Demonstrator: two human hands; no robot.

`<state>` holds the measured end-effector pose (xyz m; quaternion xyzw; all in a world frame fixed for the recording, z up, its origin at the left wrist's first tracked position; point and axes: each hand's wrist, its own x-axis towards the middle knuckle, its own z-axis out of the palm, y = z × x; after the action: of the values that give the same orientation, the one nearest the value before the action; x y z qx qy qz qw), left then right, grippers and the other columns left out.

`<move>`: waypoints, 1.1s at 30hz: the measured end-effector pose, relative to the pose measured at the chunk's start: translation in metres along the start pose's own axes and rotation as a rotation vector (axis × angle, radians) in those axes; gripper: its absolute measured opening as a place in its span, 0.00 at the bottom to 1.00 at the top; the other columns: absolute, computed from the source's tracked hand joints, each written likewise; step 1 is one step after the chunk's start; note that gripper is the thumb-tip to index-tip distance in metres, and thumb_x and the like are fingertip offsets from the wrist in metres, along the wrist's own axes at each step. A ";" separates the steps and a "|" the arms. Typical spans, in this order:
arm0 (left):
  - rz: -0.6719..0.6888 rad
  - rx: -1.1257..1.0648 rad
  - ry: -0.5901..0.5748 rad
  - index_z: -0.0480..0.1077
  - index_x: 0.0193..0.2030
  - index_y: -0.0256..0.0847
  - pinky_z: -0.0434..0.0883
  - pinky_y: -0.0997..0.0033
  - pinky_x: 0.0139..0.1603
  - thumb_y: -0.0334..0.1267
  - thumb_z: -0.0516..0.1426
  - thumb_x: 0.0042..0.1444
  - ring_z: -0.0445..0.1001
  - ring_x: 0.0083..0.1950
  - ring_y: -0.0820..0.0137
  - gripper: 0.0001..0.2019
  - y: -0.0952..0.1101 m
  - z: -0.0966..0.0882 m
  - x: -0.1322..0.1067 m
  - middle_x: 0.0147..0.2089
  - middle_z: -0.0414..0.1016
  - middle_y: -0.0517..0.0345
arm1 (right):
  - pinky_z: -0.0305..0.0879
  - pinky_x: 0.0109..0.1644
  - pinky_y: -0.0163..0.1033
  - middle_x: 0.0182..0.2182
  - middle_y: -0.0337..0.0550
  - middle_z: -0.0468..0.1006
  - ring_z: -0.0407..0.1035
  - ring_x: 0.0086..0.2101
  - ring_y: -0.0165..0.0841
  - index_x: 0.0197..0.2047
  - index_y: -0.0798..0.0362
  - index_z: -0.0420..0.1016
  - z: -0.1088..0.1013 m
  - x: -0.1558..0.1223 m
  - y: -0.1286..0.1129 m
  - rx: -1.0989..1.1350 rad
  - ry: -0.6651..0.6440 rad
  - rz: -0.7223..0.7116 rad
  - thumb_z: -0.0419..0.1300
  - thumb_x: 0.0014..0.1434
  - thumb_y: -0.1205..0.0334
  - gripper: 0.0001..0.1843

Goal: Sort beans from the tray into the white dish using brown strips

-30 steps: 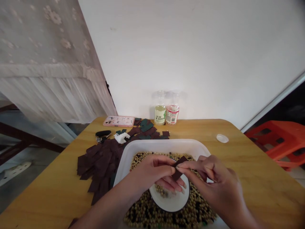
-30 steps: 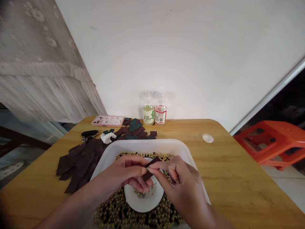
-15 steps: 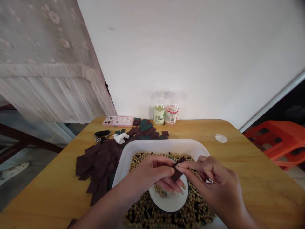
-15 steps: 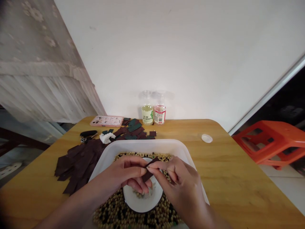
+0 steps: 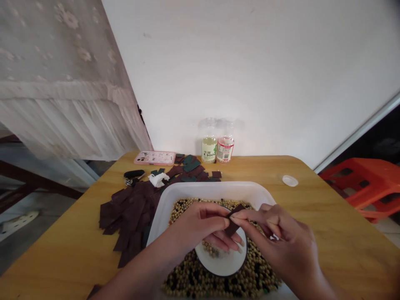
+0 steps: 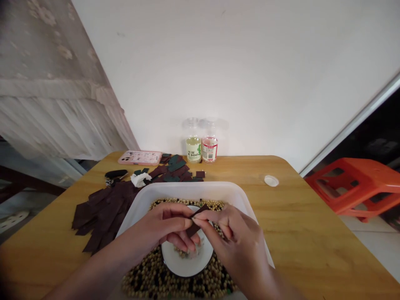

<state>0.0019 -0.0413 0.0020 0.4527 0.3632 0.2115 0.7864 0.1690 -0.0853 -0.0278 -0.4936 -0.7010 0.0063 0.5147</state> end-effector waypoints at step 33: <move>-0.021 0.005 0.025 0.73 0.32 0.35 0.72 0.79 0.28 0.33 0.56 0.46 0.77 0.27 0.73 0.07 -0.003 -0.003 0.002 0.26 0.78 0.55 | 0.59 0.18 0.28 0.16 0.32 0.69 0.74 0.24 0.29 0.21 0.50 0.48 -0.001 0.004 0.001 0.087 0.038 0.106 0.62 0.51 0.66 0.23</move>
<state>0.0010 -0.0402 -0.0025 0.4480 0.3781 0.2078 0.7831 0.1705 -0.0819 -0.0252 -0.5074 -0.6629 0.0546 0.5478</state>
